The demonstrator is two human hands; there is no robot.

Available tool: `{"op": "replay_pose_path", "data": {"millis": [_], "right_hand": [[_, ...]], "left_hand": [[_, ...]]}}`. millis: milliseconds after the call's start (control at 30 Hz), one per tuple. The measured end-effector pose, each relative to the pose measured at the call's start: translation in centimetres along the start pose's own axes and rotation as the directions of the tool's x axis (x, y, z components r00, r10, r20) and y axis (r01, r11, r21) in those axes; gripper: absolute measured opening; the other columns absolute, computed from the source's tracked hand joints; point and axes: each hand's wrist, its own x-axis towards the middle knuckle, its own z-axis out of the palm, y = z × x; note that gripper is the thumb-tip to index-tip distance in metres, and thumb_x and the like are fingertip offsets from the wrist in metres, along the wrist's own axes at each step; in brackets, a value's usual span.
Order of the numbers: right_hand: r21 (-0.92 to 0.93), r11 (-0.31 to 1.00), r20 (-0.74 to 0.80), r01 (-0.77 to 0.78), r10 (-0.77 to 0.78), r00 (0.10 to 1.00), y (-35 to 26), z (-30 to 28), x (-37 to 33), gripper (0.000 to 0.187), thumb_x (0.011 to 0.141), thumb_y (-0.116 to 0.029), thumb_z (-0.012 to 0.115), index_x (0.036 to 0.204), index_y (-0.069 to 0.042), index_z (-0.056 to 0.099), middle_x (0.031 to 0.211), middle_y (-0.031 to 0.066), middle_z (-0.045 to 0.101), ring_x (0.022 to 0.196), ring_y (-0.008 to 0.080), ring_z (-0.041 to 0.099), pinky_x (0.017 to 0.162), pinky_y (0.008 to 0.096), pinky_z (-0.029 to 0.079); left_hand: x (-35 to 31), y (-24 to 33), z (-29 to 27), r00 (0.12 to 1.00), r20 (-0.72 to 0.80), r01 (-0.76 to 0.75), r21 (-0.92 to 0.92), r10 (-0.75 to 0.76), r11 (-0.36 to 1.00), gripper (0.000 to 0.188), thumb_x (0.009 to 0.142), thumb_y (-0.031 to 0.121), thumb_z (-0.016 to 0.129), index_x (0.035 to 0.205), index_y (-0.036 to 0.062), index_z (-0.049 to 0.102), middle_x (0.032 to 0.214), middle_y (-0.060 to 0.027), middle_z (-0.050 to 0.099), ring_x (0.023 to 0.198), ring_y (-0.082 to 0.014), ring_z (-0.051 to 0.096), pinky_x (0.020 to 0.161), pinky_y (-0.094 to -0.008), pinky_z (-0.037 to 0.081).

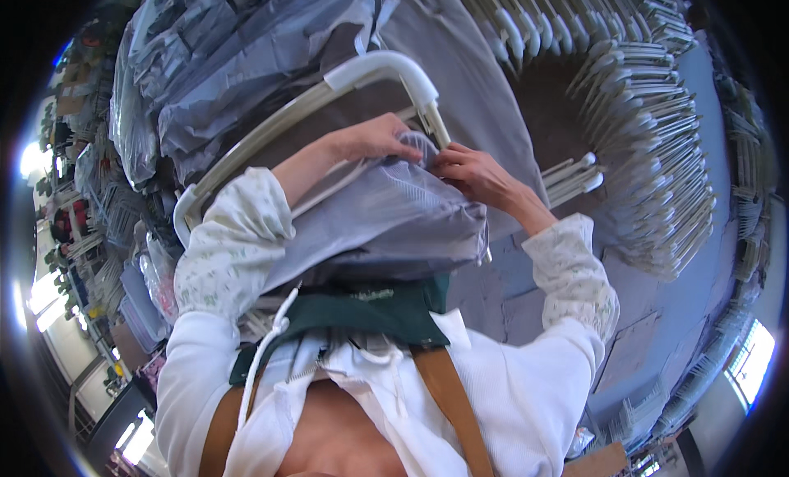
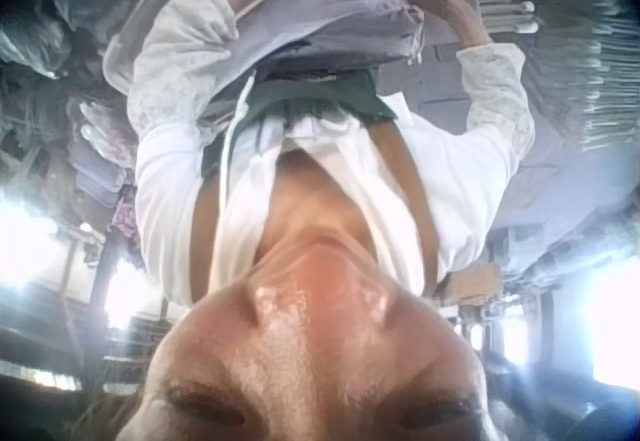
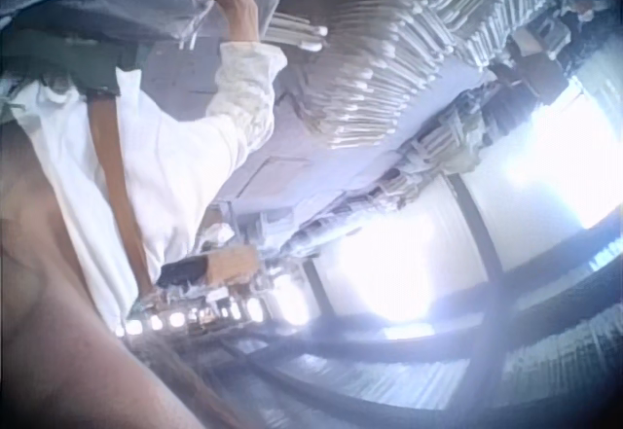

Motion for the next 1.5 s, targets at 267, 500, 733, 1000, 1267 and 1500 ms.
{"op": "replay_pose_path", "data": {"millis": [267,500,733,1000,1267,1500], "right_hand": [[0.422,0.733,0.220,-0.533,0.488,0.845,3.9,6.2,2.9,0.025,0.094,-0.013,0.064,0.115,0.000,0.061,0.099,0.0037,0.067,0.092,0.0105,0.058,0.086,0.0297,0.049],[0.201,0.944,0.006,-0.263,0.267,0.964,-7.4,4.5,13.0,0.043,0.077,0.000,0.062,0.120,-0.002,0.061,0.115,0.0117,0.064,0.114,0.0254,0.059,0.101,0.0366,0.042],[0.015,0.995,0.336,0.101,-0.101,0.937,-22.6,23.3,26.3,0.044,0.089,-0.033,0.064,0.118,-0.001,0.062,0.115,0.0186,0.065,0.110,0.0340,0.061,0.093,0.0415,0.048],[0.107,0.972,0.340,-0.208,0.161,0.927,-25.6,28.8,29.2,0.031,0.087,-0.007,0.065,0.118,-0.007,0.067,0.104,0.0190,0.069,0.094,0.0343,0.066,0.086,0.0344,0.052],[-0.141,0.945,0.198,0.293,-0.264,0.944,-26.8,29.0,27.0,0.050,0.085,0.001,0.062,0.134,-0.006,0.055,0.123,0.0119,0.064,0.103,0.0283,0.065,0.098,0.0346,0.048],[0.212,0.873,0.479,-0.439,0.299,0.825,-27.4,28.0,31.0,0.041,0.093,-0.016,0.061,0.131,-0.001,0.057,0.100,0.0091,0.069,0.102,0.0220,0.062,0.100,0.0338,0.044]], "left_hand": [[-9.3,-1.9,-4.0,0.990,0.129,-0.005,0.414,-0.053,0.910,0.052,0.083,0.044,0.073,0.106,-0.0012,0.066,0.094,-0.0131,0.066,0.088,-0.0175,0.058,0.078,-0.0338,0.047],[-37.8,-17.0,-10.3,0.957,0.056,0.277,0.100,-0.283,0.956,0.042,0.091,0.042,0.067,0.118,0.0091,0.068,0.092,0.0025,0.059,0.091,-0.0091,0.051,0.078,-0.0292,0.042],[-48.7,-26.1,-11.4,0.942,-0.154,0.279,-0.134,-0.298,0.951,0.032,0.092,0.033,0.067,0.103,0.0037,0.070,0.084,0.0057,0.059,0.076,-0.0018,0.047,0.065,-0.0188,0.036],[-51.5,-30.7,-8.2,0.712,-0.700,-0.178,-0.263,-0.060,0.948,0.013,0.095,0.015,0.062,0.093,0.0034,0.067,0.082,0.0061,0.059,0.078,-0.0015,0.051,0.070,-0.0193,0.041],[-53.9,-28.1,-5.2,0.546,-0.609,-0.142,0.610,0.576,0.780,0.030,0.061,-0.008,0.064,0.088,0.0020,0.057,0.088,-0.0110,0.052,0.087,-0.0295,0.055,0.078,-0.0368,0.048],[-52.6,-31.6,-2.1,0.150,-0.330,0.097,0.943,0.932,0.318,0.017,0.057,0.006,0.065,0.071,0.0055,0.055,0.079,-0.0054,0.050,0.080,-0.0224,0.055,0.080,-0.0370,0.048]]}}
